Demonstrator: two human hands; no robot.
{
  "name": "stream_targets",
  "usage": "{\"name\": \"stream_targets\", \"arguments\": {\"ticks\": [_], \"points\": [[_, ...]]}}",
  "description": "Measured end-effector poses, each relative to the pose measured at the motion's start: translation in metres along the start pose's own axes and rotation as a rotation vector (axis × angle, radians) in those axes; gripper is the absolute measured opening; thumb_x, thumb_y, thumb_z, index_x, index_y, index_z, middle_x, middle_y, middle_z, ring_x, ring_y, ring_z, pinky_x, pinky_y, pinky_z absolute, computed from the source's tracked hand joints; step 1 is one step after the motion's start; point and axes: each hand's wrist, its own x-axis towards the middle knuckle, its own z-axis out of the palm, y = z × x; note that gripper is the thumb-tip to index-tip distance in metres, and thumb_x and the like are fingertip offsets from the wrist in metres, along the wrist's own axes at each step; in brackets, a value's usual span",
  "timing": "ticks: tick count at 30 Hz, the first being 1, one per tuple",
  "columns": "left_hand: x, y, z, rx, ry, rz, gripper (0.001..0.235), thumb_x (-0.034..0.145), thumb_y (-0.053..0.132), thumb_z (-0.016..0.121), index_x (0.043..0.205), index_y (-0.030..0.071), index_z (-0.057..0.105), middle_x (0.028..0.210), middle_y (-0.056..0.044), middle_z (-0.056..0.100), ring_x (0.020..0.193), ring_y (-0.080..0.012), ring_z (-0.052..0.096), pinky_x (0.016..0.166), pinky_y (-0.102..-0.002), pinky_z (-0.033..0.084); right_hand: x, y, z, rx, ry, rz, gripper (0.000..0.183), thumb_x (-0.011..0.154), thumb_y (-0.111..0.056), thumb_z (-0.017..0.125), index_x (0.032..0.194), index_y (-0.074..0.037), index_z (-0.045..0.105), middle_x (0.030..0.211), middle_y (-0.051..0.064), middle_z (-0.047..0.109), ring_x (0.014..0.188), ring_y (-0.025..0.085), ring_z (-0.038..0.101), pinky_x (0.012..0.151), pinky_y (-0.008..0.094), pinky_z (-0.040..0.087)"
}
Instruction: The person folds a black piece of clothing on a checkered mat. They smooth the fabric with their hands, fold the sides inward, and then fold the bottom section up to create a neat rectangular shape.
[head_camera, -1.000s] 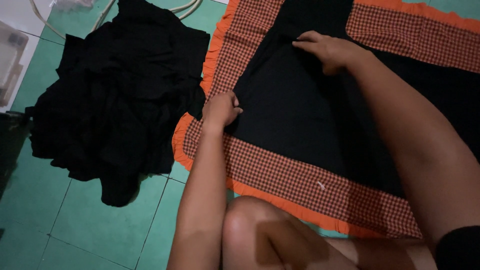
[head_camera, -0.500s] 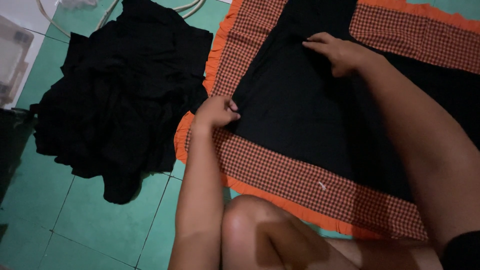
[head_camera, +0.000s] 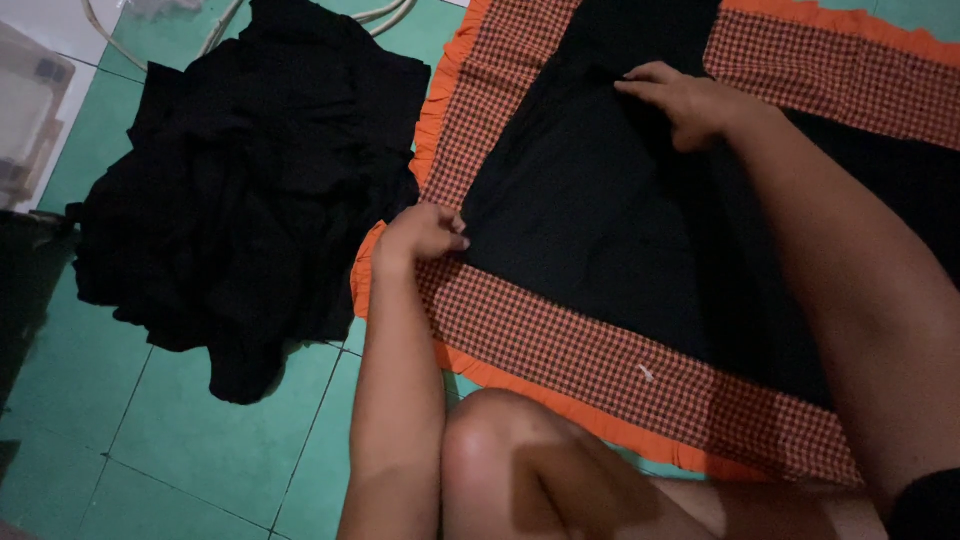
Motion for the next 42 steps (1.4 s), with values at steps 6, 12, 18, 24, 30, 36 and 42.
{"name": "stream_targets", "arguments": {"ticks": [6, 12, 18, 24, 30, 36, 42], "points": [[-0.028, 0.025, -0.008, -0.073, 0.081, 0.024, 0.033, 0.099, 0.034, 0.052, 0.125, 0.028, 0.071, 0.129, 0.002, 0.071, 0.117, -0.0228, 0.065, 0.095, -0.041, 0.049, -0.012, -0.026, -0.01, -0.055, -0.028, 0.053, 0.107, 0.079, 0.024, 0.067, 0.163, -0.029, 0.025, 0.172, 0.0, 0.009, 0.149, 0.032, 0.031, 0.111, 0.05, 0.046], [-0.022, 0.02, -0.009, -0.068, 0.054, 0.031, 0.027, 0.1, 0.032, 0.057, 0.122, 0.029, 0.072, 0.132, 0.003, 0.07, 0.122, -0.021, 0.063, 0.098, -0.04, 0.048, 0.027, -0.047, 0.016, -0.318, 0.229, -0.075, 0.088, 0.076, -0.006, 0.082, 0.154, -0.022, 0.046, 0.158, 0.015, 0.039, 0.138, 0.038, 0.042, 0.104, 0.053, 0.047], [-0.02, 0.01, 0.0, -0.161, 0.17, 0.128, 0.031, 0.098, 0.026, 0.058, 0.125, 0.026, 0.074, 0.118, -0.02, 0.074, 0.115, -0.04, 0.068, 0.096, -0.05, 0.055, 0.064, -0.113, 0.039, -0.344, 0.272, -0.365, 0.052, 0.084, -0.013, 0.07, 0.134, -0.028, 0.065, 0.142, -0.004, 0.06, 0.123, 0.023, 0.057, 0.09, 0.039, 0.052], [-0.007, -0.002, 0.004, -0.066, 0.155, 0.09, 0.034, 0.096, 0.04, 0.061, 0.122, 0.022, 0.073, 0.119, -0.022, 0.072, 0.12, -0.0457, 0.063, 0.099, -0.054, 0.052, 0.071, -0.126, 0.058, -0.253, 0.302, -0.239, 0.07, 0.076, -0.007, 0.069, 0.143, -0.023, 0.06, 0.149, 0.001, 0.051, 0.12, 0.035, 0.054, 0.087, 0.05, 0.049], [0.002, -0.006, 0.009, -0.009, 0.171, 0.06, 0.029, 0.092, 0.041, 0.061, 0.108, 0.022, 0.076, 0.112, -0.015, 0.076, 0.117, -0.0413, 0.066, 0.095, -0.052, 0.054, 0.077, -0.127, 0.055, -0.215, 0.208, -0.19, 0.081, 0.072, -0.004, 0.069, 0.15, -0.023, 0.052, 0.155, 0.003, 0.045, 0.126, 0.036, 0.051, 0.09, 0.05, 0.046], [-0.005, -0.001, 0.002, -0.088, 0.149, 0.036, 0.033, 0.094, 0.041, 0.058, 0.112, 0.021, 0.078, 0.115, -0.018, 0.075, 0.117, -0.0428, 0.066, 0.096, -0.051, 0.055, 0.039, -0.151, 0.026, -0.195, 0.142, -0.119, 0.085, 0.081, -0.003, 0.069, 0.158, -0.029, 0.044, 0.164, 0.006, 0.034, 0.134, 0.039, 0.046, 0.094, 0.05, 0.043], [-0.003, -0.001, 0.003, -0.078, 0.137, -0.008, 0.036, 0.094, 0.042, 0.056, 0.115, 0.023, 0.078, 0.119, -0.016, 0.075, 0.121, -0.0394, 0.066, 0.097, -0.051, 0.055, 0.046, -0.151, 0.031, -0.226, 0.169, -0.137, 0.089, 0.08, -0.007, 0.074, 0.161, -0.026, 0.041, 0.16, 0.006, 0.039, 0.133, 0.036, 0.044, 0.095, 0.049, 0.041]]}}
